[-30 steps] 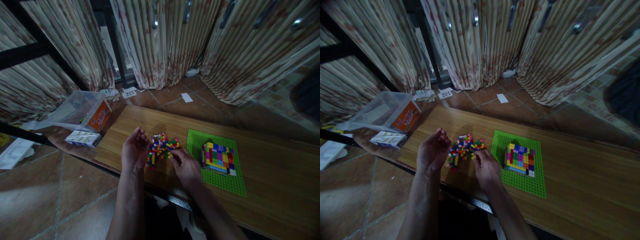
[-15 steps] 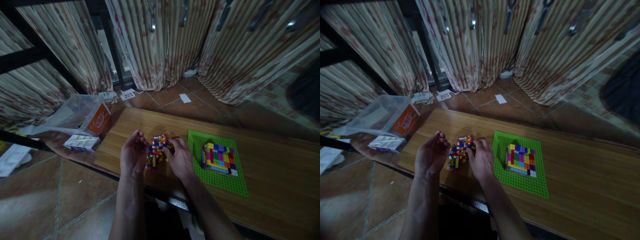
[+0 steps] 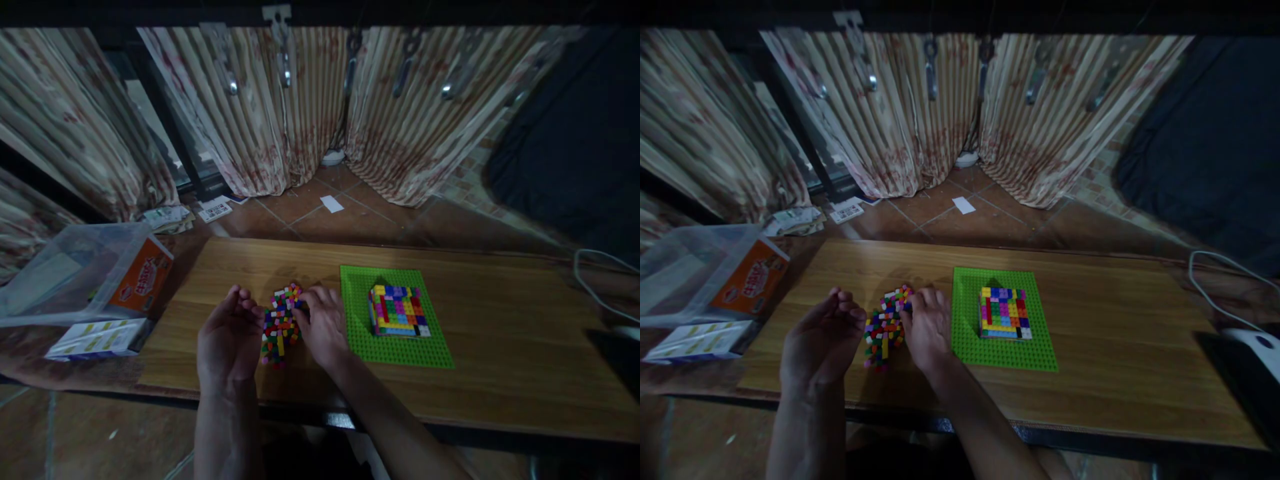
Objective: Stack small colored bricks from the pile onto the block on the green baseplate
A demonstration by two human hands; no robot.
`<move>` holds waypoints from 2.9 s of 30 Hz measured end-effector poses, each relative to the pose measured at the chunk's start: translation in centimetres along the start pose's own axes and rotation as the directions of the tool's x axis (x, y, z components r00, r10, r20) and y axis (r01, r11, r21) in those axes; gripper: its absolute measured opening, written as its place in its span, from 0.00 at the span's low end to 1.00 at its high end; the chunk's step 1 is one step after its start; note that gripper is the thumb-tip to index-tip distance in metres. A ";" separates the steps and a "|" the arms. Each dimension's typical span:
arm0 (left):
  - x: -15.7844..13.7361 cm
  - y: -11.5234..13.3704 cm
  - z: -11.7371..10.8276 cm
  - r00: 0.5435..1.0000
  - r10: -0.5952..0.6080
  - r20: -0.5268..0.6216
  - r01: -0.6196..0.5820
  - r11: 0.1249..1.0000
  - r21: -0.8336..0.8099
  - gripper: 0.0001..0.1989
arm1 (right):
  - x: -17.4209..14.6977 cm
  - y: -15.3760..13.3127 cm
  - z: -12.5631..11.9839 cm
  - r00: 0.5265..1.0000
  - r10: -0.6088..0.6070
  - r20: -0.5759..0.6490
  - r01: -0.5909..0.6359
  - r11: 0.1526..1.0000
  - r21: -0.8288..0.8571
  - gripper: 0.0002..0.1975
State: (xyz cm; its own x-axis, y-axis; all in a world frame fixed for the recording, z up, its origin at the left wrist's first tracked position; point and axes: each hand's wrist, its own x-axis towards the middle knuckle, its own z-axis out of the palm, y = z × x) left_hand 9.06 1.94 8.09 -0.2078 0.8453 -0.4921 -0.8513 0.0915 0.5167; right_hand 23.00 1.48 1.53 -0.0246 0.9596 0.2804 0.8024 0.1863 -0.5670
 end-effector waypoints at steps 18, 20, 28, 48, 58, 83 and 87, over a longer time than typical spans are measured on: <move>0.2 -0.5 0.3 1.000 -0.008 0.019 0.008 0.999 0.036 0.10 | -0.5 -0.7 -0.3 0.990 -0.117 -0.077 0.127 0.980 0.150 0.08; 0.2 -0.6 0.3 1.000 -0.018 0.021 0.018 0.999 0.034 0.09 | -0.6 -0.9 -0.5 0.990 -0.112 -0.085 0.127 0.971 0.204 0.09; 0.0 -1.1 0.7 0.998 -0.050 0.030 0.049 0.998 0.038 0.10 | -1.1 -1.4 -1.6 0.978 -0.071 -0.197 0.160 0.861 0.483 0.10; -1.1 -5.8 2.1 0.973 -0.138 0.185 0.064 0.931 0.358 0.06 | -2.3 1.1 -5.6 0.968 0.107 -0.226 0.040 0.825 0.563 0.08; -2.4 -10.2 3.1 0.937 -0.159 0.310 -0.061 0.801 0.595 0.08 | -3.0 5.2 -10.8 0.946 0.101 -0.309 0.003 0.948 0.319 0.09; -2.3 -13.1 3.2 0.854 -0.130 0.503 -0.455 0.280 0.845 0.14 | -3.8 12.0 -14.4 0.850 0.477 -0.223 -0.423 0.871 0.249 0.17; -2.1 -13.3 2.9 0.847 -0.144 0.511 -0.471 0.243 0.848 0.15 | -3.9 12.3 -14.4 0.855 0.476 -0.205 -0.421 0.869 0.260 0.14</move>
State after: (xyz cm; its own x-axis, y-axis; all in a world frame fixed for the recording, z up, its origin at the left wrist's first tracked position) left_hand 22.25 0.42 4.27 0.1925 0.9722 -0.1332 0.3001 0.0709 0.9513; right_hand 41.55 -3.01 4.68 0.4835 0.8658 0.1287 0.5523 -0.1876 -0.8123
